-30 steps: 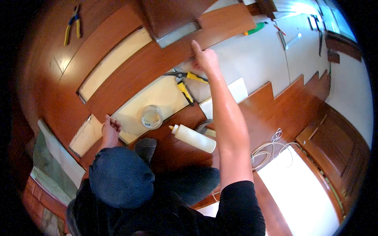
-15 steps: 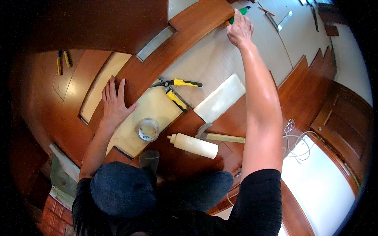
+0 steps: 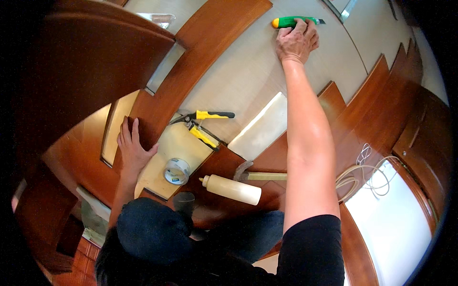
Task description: The person applies wood glue to a wooden plank, fits the plank into a gap on the floor, and secures it using a hammer and a pneumatic nail gun. They then refill the nail gun with metal staples.
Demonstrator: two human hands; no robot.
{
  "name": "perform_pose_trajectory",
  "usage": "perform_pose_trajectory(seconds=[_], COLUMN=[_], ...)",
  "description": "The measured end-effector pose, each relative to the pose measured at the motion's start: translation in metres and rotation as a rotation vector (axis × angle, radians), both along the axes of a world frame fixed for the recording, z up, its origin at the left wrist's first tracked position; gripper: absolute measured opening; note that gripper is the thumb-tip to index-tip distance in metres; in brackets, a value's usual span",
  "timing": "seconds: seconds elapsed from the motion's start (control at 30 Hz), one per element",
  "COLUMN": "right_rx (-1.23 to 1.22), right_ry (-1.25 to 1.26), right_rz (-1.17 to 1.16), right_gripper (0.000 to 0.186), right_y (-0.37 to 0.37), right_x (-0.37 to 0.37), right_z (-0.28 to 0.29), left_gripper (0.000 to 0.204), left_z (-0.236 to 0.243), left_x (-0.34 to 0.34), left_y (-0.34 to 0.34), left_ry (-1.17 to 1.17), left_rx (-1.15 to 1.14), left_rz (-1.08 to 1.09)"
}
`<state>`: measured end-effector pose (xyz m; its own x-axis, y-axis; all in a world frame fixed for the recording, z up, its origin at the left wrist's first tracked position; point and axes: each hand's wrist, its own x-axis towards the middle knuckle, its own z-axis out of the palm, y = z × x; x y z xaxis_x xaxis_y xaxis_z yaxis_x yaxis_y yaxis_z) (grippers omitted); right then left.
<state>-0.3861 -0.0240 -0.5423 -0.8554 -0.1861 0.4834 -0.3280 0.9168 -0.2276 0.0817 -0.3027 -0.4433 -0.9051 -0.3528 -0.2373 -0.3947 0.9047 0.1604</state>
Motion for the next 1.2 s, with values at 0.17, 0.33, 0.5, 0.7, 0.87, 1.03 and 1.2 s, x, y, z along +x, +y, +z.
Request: perform_pose_trajectory(seconds=[0.17,0.33,0.5,0.7,0.87,1.03,1.2], right_rx=[-0.089,0.015,-0.049,-0.041,-0.037,-0.031,0.241], right_ry=[0.032,0.064,0.032,0.037,0.104,-0.407,-0.546], right_rz=[0.091,0.213,0.256,0.193,0.172,0.774,0.73], right_gripper=[0.036,0.04,0.043,0.045,0.046,0.074,0.076], right_y=[0.008,0.01,0.009,0.007,0.011,-0.029,-0.04], right_x=[-0.006,-0.008,-0.009,-0.011,-0.006,0.183,0.312], right_z=[-0.008,-0.002,0.0,-0.006,0.001,0.043,0.104], left_gripper=[0.109,0.11,0.109,0.114,0.117,0.112,0.11], left_z=[-0.008,-0.012,-0.004,-0.009,-0.023,-0.019,-0.013], left_x=[0.003,0.002,-0.003,0.005,0.014,0.02,0.023], left_y=[-0.004,0.002,0.004,0.001,0.002,-0.001,0.002], left_ry=[0.023,0.024,-0.031,-0.002,0.066,0.09,0.093], left_rx=[-0.006,0.033,0.021,0.028,-0.009,0.004,-0.012], left_rz=[-0.035,-0.005,0.035,0.023,0.007,-0.016,0.002])
